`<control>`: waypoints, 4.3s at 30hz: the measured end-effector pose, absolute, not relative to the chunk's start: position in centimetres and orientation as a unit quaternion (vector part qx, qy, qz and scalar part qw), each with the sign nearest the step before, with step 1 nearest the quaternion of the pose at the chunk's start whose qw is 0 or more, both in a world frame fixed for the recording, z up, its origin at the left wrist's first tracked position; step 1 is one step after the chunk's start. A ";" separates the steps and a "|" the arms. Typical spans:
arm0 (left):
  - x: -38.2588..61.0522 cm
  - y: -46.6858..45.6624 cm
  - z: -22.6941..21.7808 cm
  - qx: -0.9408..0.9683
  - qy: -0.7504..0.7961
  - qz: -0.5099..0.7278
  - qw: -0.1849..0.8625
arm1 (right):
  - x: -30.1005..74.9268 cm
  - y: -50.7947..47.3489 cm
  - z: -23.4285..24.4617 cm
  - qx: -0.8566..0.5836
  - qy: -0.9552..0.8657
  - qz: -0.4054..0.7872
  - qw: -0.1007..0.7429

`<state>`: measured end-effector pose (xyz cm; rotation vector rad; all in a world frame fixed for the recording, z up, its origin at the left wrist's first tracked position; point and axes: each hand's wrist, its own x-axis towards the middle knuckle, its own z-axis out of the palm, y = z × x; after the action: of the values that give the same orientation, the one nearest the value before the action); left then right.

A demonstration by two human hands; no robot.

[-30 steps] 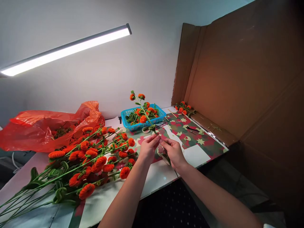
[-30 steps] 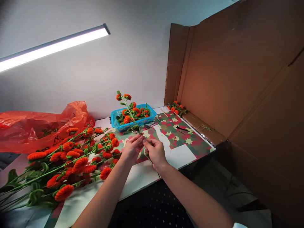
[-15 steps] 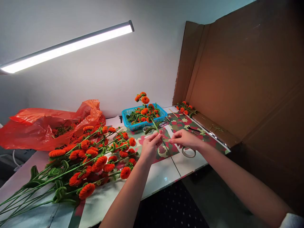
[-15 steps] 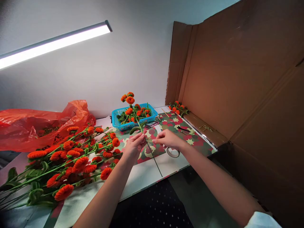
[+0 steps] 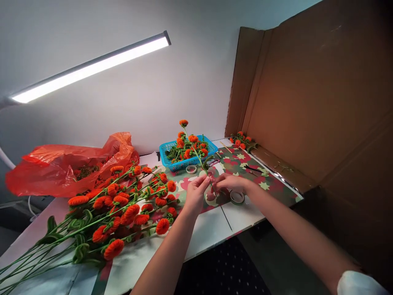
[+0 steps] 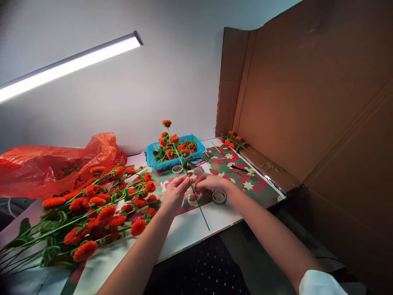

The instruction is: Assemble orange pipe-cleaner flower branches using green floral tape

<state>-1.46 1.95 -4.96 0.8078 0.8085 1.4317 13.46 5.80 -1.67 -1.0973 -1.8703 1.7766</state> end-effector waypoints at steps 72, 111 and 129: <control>-1.8 1.8 -4.8 0.276 0.349 0.639 0.627 | 11.7 2.5 -5.7 -0.377 -0.465 0.676 0.430; -1.9 1.5 -3.8 0.447 0.405 0.651 0.462 | 11.4 1.1 -4.2 -0.481 -0.612 0.386 0.496; -1.8 1.8 -4.1 0.413 0.306 0.589 0.623 | 11.3 2.4 -4.6 -0.373 -0.521 0.632 0.436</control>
<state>-1.85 1.80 -4.09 0.9487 0.7026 1.3530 11.35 2.44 -4.57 -0.9278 -1.2962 1.5734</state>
